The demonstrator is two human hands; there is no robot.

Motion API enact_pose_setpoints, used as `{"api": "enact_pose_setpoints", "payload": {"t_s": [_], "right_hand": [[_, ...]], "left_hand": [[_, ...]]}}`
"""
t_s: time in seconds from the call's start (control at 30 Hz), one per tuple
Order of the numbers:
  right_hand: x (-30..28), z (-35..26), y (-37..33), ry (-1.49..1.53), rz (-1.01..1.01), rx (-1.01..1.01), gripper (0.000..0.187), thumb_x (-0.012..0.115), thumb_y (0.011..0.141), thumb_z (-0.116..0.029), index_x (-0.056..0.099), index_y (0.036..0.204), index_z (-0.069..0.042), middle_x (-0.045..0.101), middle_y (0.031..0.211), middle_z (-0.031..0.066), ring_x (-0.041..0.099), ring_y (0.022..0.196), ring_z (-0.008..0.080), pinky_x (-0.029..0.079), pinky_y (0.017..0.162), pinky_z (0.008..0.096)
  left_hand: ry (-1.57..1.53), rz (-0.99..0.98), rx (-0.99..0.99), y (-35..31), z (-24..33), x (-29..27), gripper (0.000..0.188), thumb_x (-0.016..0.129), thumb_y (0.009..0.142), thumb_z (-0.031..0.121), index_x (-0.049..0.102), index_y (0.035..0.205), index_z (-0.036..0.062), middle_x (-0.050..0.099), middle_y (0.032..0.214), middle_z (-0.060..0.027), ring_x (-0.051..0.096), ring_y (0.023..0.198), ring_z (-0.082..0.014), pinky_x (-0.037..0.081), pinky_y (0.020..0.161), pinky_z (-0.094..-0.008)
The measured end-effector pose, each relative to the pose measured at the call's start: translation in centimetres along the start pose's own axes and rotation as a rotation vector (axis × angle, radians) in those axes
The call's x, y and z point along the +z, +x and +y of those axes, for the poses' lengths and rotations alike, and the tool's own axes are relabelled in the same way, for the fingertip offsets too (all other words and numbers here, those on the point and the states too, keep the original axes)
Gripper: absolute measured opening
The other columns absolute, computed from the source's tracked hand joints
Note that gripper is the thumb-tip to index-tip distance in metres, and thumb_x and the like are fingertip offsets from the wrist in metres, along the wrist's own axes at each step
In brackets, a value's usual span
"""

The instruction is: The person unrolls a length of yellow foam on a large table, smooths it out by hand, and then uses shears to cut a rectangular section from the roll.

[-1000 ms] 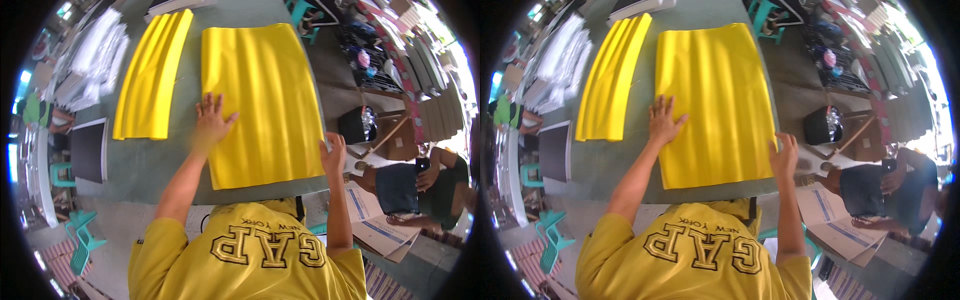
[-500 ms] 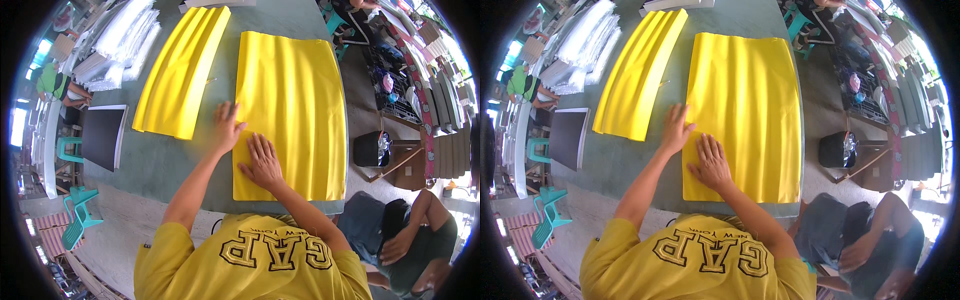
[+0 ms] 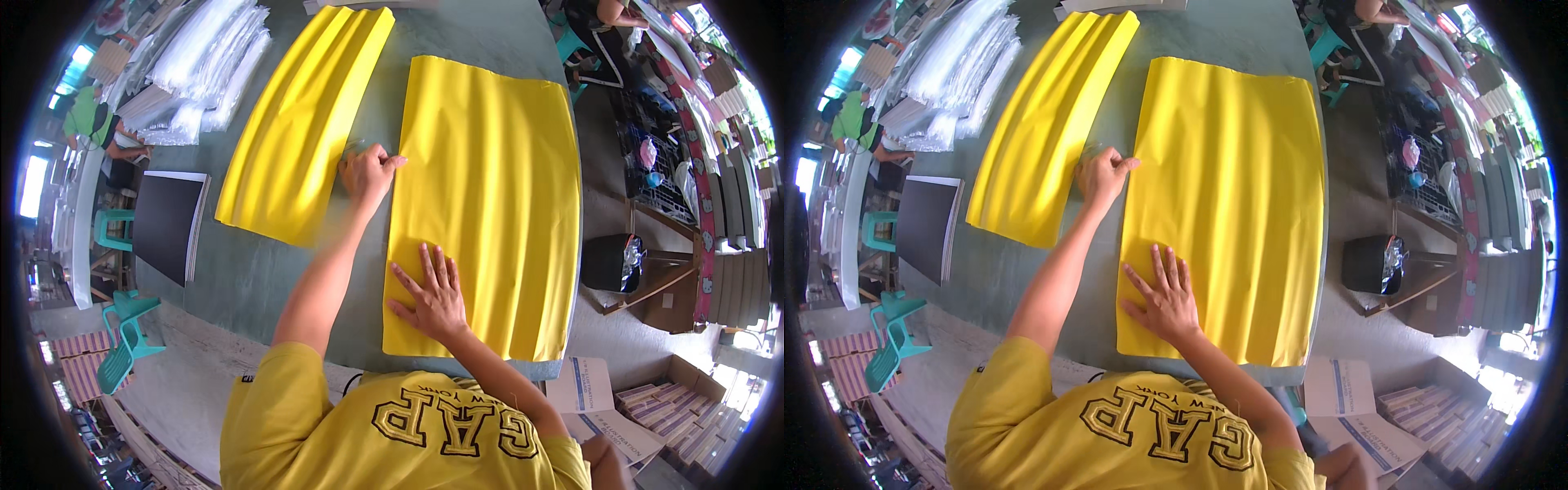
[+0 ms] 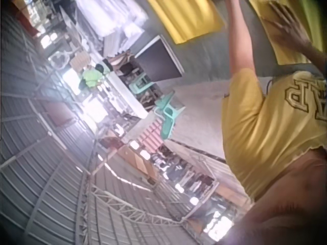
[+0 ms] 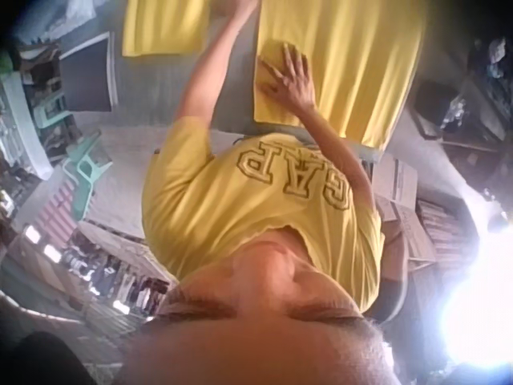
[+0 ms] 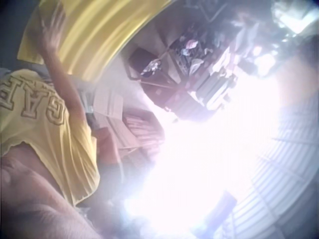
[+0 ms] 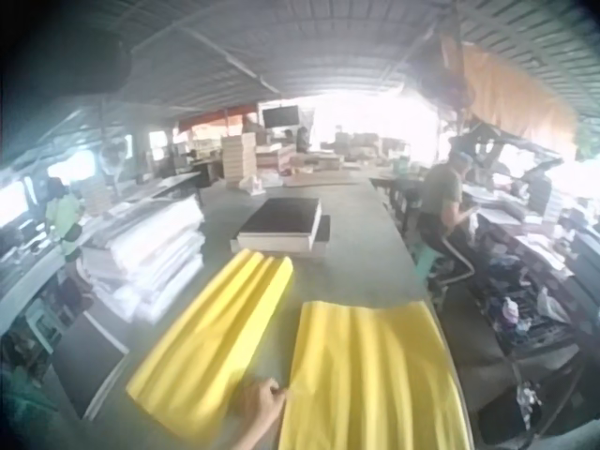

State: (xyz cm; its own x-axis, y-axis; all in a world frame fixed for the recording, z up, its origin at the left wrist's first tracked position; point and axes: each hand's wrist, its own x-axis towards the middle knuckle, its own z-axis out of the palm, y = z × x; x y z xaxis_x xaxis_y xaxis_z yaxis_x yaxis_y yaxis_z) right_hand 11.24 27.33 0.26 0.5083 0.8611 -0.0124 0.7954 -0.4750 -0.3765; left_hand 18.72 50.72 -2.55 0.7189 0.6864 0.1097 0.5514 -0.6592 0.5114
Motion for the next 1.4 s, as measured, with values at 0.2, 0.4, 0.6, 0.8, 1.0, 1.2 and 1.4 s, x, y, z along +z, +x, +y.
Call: {"api": "enact_pose_setpoints", "payload": {"t_s": [0.2, 0.4, 0.6, 0.8, 1.0, 1.2, 1.4], "right_hand": [[-0.3, 0.0, 0.3, 0.015, -0.039, 0.014, 0.058, 0.048, 0.078, -0.056, 0.038, 0.130, -0.031, 0.021, 0.139, 0.0217, 0.020, 0.128, 0.0401, 0.018, 0.103, 0.0502], [-0.7, 0.0, 0.6, 0.032, -0.143, 0.029, 0.060, 0.044, 0.080, -0.056, 0.031, 0.133, -0.032, 0.019, 0.139, 0.0218, 0.017, 0.129, 0.0393, 0.018, 0.103, 0.0513], [-0.7, -0.1, 0.5, 0.037, -0.186, 0.082, 0.060, 0.049, 0.077, -0.058, 0.038, 0.130, -0.033, 0.021, 0.139, 0.0216, 0.019, 0.129, 0.0395, 0.018, 0.103, 0.0512], [-1.2, -0.8, 0.5, 0.056, -0.174, 0.051, 0.059, 0.050, 0.077, -0.056, 0.037, 0.130, -0.033, 0.019, 0.140, 0.0208, 0.016, 0.130, 0.0389, 0.015, 0.104, 0.0508], [0.0, 0.7, 0.3, 0.068, -0.100, 0.055, 0.061, 0.047, 0.082, -0.038, 0.026, 0.136, -0.023, 0.017, 0.141, 0.0181, 0.016, 0.130, 0.0375, 0.013, 0.105, 0.0483], [1.9, 0.8, 0.0, 0.134, 0.086, 0.047, 0.055, 0.041, 0.084, -0.029, 0.026, 0.136, -0.015, 0.023, 0.140, 0.0178, 0.018, 0.130, 0.0349, 0.013, 0.105, 0.0471], [1.6, 0.4, -0.2, -0.046, 0.110, 0.000, 0.052, 0.040, 0.085, -0.033, 0.033, 0.133, -0.013, 0.025, 0.139, 0.0176, 0.020, 0.129, 0.0350, 0.015, 0.104, 0.0482]], "left_hand": [[0.042, -0.052, -0.112, 8.2, 2.6, 0.7, 0.037, 0.066, 0.070, 0.042, 0.059, 0.073, 0.0060, 0.063, 0.070, -0.0115, 0.061, 0.072, -0.0303, 0.045, 0.059, -0.0425], [0.105, -0.078, -0.110, 16.1, 3.9, 2.5, 0.037, 0.065, 0.072, 0.042, 0.060, 0.082, 0.0063, 0.064, 0.083, -0.0127, 0.061, 0.083, -0.0298, 0.048, 0.066, -0.0418], [0.115, -0.088, -0.221, 20.8, 6.4, 3.7, 0.040, 0.059, 0.077, 0.043, 0.060, 0.092, 0.0069, 0.063, 0.094, -0.0118, 0.060, 0.090, -0.0287, 0.048, 0.073, -0.0406], [0.050, -0.118, -0.181, 20.4, 4.2, 2.5, 0.043, 0.055, 0.079, 0.046, 0.060, 0.094, 0.0058, 0.063, 0.090, -0.0133, 0.060, 0.089, -0.0291, 0.048, 0.075, -0.0394], [-0.029, -0.525, 0.084, 3.5, 2.0, -4.3, 0.047, 0.067, 0.067, 0.049, 0.055, 0.067, 0.0040, 0.060, 0.065, -0.0127, 0.059, 0.062, -0.0256, 0.044, 0.056, -0.0377], [0.148, -0.597, -0.025, -10.8, 0.4, -7.3, 0.048, 0.070, 0.063, 0.049, 0.060, 0.068, 0.0025, 0.061, 0.064, -0.0159, 0.061, 0.062, -0.0317, 0.045, 0.054, -0.0404], [0.286, -0.649, 0.013, -17.2, -0.2, -8.8, 0.047, 0.065, 0.066, 0.051, 0.061, 0.066, 0.0034, 0.060, 0.063, -0.0157, 0.061, 0.061, -0.0326, 0.047, 0.055, -0.0416]]}}
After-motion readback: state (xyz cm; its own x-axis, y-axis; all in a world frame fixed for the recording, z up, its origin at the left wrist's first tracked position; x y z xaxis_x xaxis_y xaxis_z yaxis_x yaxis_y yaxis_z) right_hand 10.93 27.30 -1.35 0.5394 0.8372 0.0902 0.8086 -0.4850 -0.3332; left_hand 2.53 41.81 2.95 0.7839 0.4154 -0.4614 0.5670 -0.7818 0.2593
